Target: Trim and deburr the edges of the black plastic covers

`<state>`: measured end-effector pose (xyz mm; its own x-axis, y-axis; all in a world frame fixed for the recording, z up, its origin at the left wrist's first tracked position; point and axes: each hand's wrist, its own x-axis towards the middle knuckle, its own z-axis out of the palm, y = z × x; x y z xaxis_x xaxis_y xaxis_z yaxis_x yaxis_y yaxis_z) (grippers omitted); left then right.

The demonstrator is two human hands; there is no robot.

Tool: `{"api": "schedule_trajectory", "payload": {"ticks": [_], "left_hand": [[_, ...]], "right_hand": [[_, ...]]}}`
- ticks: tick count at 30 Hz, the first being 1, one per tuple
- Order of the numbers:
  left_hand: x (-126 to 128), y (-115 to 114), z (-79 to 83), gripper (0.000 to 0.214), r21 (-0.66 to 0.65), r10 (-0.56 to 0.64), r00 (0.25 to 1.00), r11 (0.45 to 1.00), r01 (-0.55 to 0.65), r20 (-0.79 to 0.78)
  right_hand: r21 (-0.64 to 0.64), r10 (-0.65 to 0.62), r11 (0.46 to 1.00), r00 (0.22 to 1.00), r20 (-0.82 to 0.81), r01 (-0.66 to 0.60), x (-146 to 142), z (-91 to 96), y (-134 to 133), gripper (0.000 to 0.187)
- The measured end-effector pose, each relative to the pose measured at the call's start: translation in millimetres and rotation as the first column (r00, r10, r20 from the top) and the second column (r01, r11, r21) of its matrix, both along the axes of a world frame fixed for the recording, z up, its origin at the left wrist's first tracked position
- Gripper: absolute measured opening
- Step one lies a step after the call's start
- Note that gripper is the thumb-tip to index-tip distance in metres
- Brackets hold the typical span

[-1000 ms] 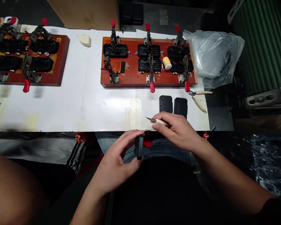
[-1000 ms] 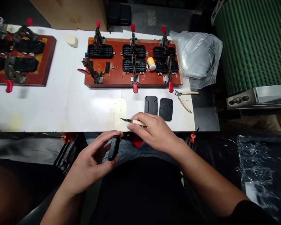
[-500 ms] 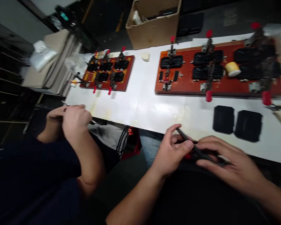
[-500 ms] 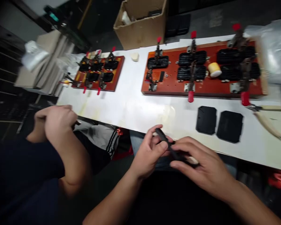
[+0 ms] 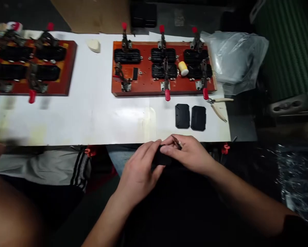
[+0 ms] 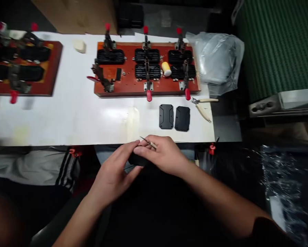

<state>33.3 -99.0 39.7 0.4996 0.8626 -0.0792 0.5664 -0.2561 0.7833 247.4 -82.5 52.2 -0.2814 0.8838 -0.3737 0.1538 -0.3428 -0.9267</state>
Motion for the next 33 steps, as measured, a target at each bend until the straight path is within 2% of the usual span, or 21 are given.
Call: {"api": "schedule_trajectory", "payload": {"ticks": [2, 4, 7, 9, 12, 14, 16, 23, 33], "left_hand": [[4.8, -3.1, 0.6, 0.062, -0.115, 0.072, 0.995, 0.991, -0.064, 0.072], [7.9, -5.5, 4.2, 0.062, -0.253, 0.166, 0.971, 0.960, -0.119, 0.174], [8.8, -5.8, 9.8, 0.063, -0.395, 0.275, 0.916, 0.907, -0.147, 0.292], [7.5, -4.0, 12.1, 0.065, -0.418, 0.308, 0.896, 0.894, -0.158, 0.320], [5.2, -0.7, 13.6, 0.067, -0.394, 0.316, 0.897, 0.901, -0.182, 0.308], [4.3, 0.8, 13.7, 0.068, -0.369, 0.305, 0.909, 0.910, -0.190, 0.285], [4.0, 1.4, 13.5, 0.070, -0.347, 0.283, 0.923, 0.920, -0.184, 0.261], [2.6, 0.0, 12.8, 0.072, -0.288, 0.234, 0.948, 0.943, -0.168, 0.214], [0.3, -0.6, 8.0, 0.071, -0.289, 0.215, 0.953, 0.946, -0.148, 0.216]], "right_hand": [[0.010, 0.080, 0.997, 0.996, -0.032, -0.080, 7.5, 1.9, -3.3, 0.048], [0.099, 0.177, 0.979, 0.984, 0.027, -0.179, 17.1, 4.3, -6.1, 0.052], [0.269, 0.243, 0.916, 0.946, 0.215, -0.297, 29.7, 6.6, -7.7, 0.039], [0.369, 0.235, 0.867, 0.927, 0.292, -0.336, 34.6, 7.8, -8.0, 0.035], [0.520, 0.206, 0.784, 0.932, 0.297, -0.339, 36.8, 11.6, -8.7, 0.032], [0.584, 0.221, 0.733, 0.934, 0.281, -0.349, 36.2, 14.7, -9.3, 0.032], [0.606, 0.238, 0.705, 0.928, 0.288, -0.369, 34.8, 16.6, -9.8, 0.031], [0.599, 0.238, 0.689, 0.908, 0.345, -0.408, 31.8, 12.8, -11.1, 0.030], [0.603, 0.210, 0.684, 0.903, 0.376, -0.410, 32.8, 6.5, -12.2, 0.029]]}}
